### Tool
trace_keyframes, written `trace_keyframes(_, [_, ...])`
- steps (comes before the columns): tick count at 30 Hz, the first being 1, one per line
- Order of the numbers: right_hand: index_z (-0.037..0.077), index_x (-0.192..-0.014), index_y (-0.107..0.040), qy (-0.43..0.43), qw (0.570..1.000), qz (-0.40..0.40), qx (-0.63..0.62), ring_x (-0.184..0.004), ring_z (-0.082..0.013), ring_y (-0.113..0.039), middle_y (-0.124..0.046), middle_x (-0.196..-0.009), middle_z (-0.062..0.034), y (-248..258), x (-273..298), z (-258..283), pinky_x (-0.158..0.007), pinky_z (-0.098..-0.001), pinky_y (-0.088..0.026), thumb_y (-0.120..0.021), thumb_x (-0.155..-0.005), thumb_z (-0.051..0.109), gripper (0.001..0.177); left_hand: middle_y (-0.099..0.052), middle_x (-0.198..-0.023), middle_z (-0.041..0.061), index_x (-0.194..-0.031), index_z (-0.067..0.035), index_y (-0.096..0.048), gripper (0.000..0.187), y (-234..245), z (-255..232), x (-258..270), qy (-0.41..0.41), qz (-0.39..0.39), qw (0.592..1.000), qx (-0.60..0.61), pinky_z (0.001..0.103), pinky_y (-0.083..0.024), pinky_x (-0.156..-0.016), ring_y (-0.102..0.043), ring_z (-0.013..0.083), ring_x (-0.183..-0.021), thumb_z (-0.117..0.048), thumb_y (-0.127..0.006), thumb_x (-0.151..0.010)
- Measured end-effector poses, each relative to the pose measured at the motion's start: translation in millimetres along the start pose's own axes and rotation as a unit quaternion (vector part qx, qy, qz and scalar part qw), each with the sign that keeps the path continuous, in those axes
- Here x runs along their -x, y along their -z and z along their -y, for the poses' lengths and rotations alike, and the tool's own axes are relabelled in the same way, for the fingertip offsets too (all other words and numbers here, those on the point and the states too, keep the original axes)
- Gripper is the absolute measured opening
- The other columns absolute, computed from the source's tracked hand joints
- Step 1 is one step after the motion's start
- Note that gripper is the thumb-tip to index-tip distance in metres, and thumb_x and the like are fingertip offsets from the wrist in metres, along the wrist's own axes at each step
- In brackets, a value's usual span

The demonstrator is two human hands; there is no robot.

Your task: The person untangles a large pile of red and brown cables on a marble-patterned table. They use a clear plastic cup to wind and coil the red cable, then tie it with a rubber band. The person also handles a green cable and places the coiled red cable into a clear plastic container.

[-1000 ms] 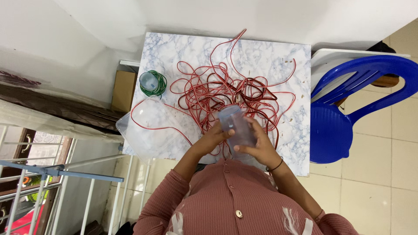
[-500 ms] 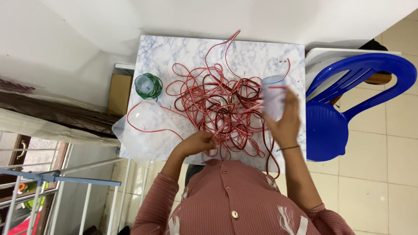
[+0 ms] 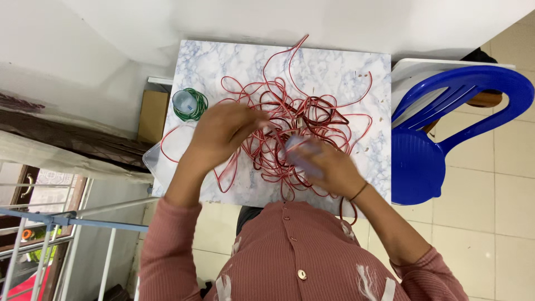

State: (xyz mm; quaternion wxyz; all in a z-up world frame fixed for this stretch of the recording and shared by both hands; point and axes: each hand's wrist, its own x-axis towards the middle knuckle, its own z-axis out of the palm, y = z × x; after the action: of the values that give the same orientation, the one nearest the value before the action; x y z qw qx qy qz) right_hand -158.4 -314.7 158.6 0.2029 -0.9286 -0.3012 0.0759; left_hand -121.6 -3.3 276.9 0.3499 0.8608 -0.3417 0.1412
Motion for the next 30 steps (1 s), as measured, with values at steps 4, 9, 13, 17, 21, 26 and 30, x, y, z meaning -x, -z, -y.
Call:
trace_keyframes(4, [0.018,-0.149,-0.049,0.206,0.972,0.015,-0.113,-0.132,-0.0375,-0.054,-0.042,-0.154,-0.0177,-5.5,-5.1,21.5,-0.100,-0.0461,-0.054,-0.085,-0.074,0.035,0.085,-0.074,-0.099,0.011,-0.110,-0.010,-0.073,0.020,-55.6,39.2,-32.4,0.098,-0.009,0.988,0.121,0.037,-0.054,-0.077,-0.072,0.0268,-0.089,-0.027,-0.066,-0.102])
trace_keyframes(9, [0.018,-0.155,-0.043,0.103,0.933,-0.199,-0.282,-0.138,-0.0360,-0.054,-0.049,-0.153,-0.0095,9.2,13.1,13.0,-0.112,-0.0486,-0.049,-0.088,-0.072,0.031,0.096,-0.070,-0.087,0.004,-0.095,-0.005,-0.072,0.032,-148.7,103.3,9.1,0.113,0.152,0.897,0.399,0.033,-0.055,-0.081,-0.065,0.0181,-0.084,-0.031,-0.059,-0.108])
trace_keyframes(13, [0.017,-0.158,-0.036,-0.090,0.852,-0.314,-0.410,-0.121,-0.0330,-0.066,-0.056,-0.145,-0.0111,27.5,18.2,-14.4,-0.103,-0.0437,-0.060,-0.087,-0.073,0.033,0.101,-0.048,-0.070,0.003,-0.095,-0.003,-0.074,0.035,-177.1,81.3,62.6,0.325,0.236,0.833,0.381,0.032,-0.039,-0.059,-0.043,0.0148,-0.064,-0.033,-0.062,-0.107])
trace_keyframes(17, [0.010,-0.152,-0.046,-0.202,0.923,-0.317,-0.083,-0.112,-0.0357,-0.066,-0.051,-0.146,-0.0199,14.3,15.1,-43.5,-0.091,-0.0463,-0.057,-0.085,-0.077,0.033,0.088,-0.061,-0.074,0.003,-0.107,-0.002,-0.067,0.027,-133.6,48.7,79.8,0.279,0.207,0.878,0.329,0.033,-0.049,-0.061,-0.057,0.0161,-0.067,-0.028,-0.067,-0.098])
trace_keyframes(21, [0.014,-0.138,-0.057,-0.211,0.971,-0.108,-0.006,-0.111,-0.0334,-0.067,-0.063,-0.130,-0.0104,-19.2,6.8,-37.3,-0.092,-0.0449,-0.056,-0.081,-0.078,0.043,0.071,-0.071,-0.090,0.011,-0.111,-0.007,-0.074,0.023,-84.5,20.1,64.5,0.107,0.112,0.985,0.074,0.041,-0.054,-0.069,-0.069,0.0291,-0.078,-0.023,-0.064,-0.098])
trace_keyframes(26, [0.010,-0.143,-0.052,0.111,0.972,0.090,-0.187,-0.131,-0.0378,-0.053,-0.046,-0.152,-0.0164,-24.9,-1.1,8.8,-0.106,-0.0462,-0.046,-0.089,-0.070,0.033,0.085,-0.069,-0.093,0.012,-0.108,-0.008,-0.072,0.024,-62.9,43.4,11.4,0.019,0.053,0.998,0.033,0.043,-0.052,-0.072,-0.067,0.0325,-0.084,-0.028,-0.060,-0.102])
trace_keyframes(30, [0.012,-0.152,-0.048,0.123,0.910,-0.095,-0.385,-0.150,-0.0308,-0.044,-0.047,-0.159,-0.0133,2.1,14.8,4.5,-0.124,-0.0481,-0.036,-0.095,-0.067,0.022,0.098,-0.060,-0.072,0.007,-0.093,-0.003,-0.068,0.038,-96.6,72.8,4.0,0.173,0.218,0.931,0.237,0.038,-0.049,-0.065,-0.056,0.0201,-0.070,-0.036,-0.059,-0.108])
